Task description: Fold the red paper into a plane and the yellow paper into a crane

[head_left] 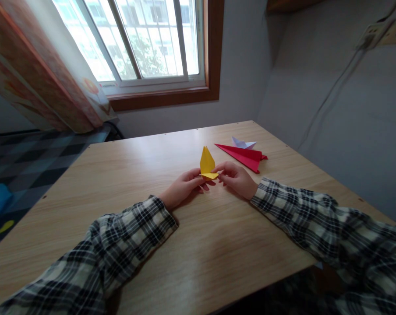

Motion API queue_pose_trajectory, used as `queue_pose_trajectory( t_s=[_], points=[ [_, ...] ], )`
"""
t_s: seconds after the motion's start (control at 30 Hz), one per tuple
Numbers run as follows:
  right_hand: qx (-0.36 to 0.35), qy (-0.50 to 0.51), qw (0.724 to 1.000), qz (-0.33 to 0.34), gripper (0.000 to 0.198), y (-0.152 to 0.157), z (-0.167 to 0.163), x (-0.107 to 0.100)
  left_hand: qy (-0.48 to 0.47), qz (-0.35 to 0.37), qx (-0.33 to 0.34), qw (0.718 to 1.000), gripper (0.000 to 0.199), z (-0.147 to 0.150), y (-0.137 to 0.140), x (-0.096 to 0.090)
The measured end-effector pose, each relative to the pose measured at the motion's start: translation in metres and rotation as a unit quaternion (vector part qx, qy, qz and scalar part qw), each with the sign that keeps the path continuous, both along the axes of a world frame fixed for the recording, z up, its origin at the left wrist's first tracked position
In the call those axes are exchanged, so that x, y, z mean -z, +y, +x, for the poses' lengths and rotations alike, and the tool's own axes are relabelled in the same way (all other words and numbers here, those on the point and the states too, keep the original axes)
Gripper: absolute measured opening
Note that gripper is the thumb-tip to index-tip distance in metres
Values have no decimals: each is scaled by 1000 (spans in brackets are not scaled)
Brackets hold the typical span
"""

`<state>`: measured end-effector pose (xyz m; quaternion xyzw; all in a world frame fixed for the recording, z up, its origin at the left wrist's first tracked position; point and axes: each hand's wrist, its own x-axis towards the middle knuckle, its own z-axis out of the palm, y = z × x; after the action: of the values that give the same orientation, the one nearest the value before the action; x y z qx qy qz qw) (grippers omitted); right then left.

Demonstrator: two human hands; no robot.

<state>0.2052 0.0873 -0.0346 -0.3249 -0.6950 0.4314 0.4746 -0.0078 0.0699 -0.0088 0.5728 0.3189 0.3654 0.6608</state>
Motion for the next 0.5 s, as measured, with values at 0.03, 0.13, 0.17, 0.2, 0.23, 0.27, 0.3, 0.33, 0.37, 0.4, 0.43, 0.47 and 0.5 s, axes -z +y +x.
queue_pose_trajectory(
  t_s=[0.03, 0.13, 0.17, 0.2, 0.23, 0.27, 0.3, 0.33, 0.37, 0.4, 0.43, 0.47, 0.5],
  points=[
    [-2, 1, 1000, -11, 20, 0, 0, 0, -1, 1, 0, 1000, 25, 0, 0, 0],
    [-9, -1, 999, -30, 22, -1, 0, 0, -4, 1, 4, 1000, 25, 0, 1, 1],
    [-13, -1, 999, -31, 22, -2, 0, 0, -2, 0, 5, 1000, 26, -1, 1, 1],
    [-17, 1, 999, -31, 22, -2, 0, 0, 2, -1, 6, 1000, 26, -1, 1, 1],
    [-22, 2, 999, -32, 23, -3, 0, 0, 7, 0, 5, 1000, 27, -1, 1, 1],
    [-27, 6, 999, -34, 23, -3, -1, 1, 13, 1, 4, 1000, 27, -1, 1, 1],
    [-32, 11, 999, -36, 22, -3, -1, 1, 18, 3, 5, 1000, 27, -2, 2, 2],
    [-36, 18, 998, -38, 22, -3, -1, 2, 22, 5, 6, 1000, 28, -2, 3, 2],
    [-41, 27, 998, -38, 22, -2, -2, 3, 25, 6, 8, 1000, 28, -2, 3, 3],
    [-47, 35, 998, -37, 21, -2, -2, 3, 25, 5, 12, 1000, 29, -3, 4, 4],
    [-51, 41, 997, -34, 20, -2, -3, 3, 25, 4, 18, 1000, 30, -3, 5, 4],
    [-55, 45, 997, -30, 19, -3, -3, 3, 24, 2, 24, 999, 31, -3, 6, 5],
    [-58, 47, 997, -25, 19, -3, -4, 2, 22, -1, 31, 999, 32, -3, 6, 5]
  ],
)
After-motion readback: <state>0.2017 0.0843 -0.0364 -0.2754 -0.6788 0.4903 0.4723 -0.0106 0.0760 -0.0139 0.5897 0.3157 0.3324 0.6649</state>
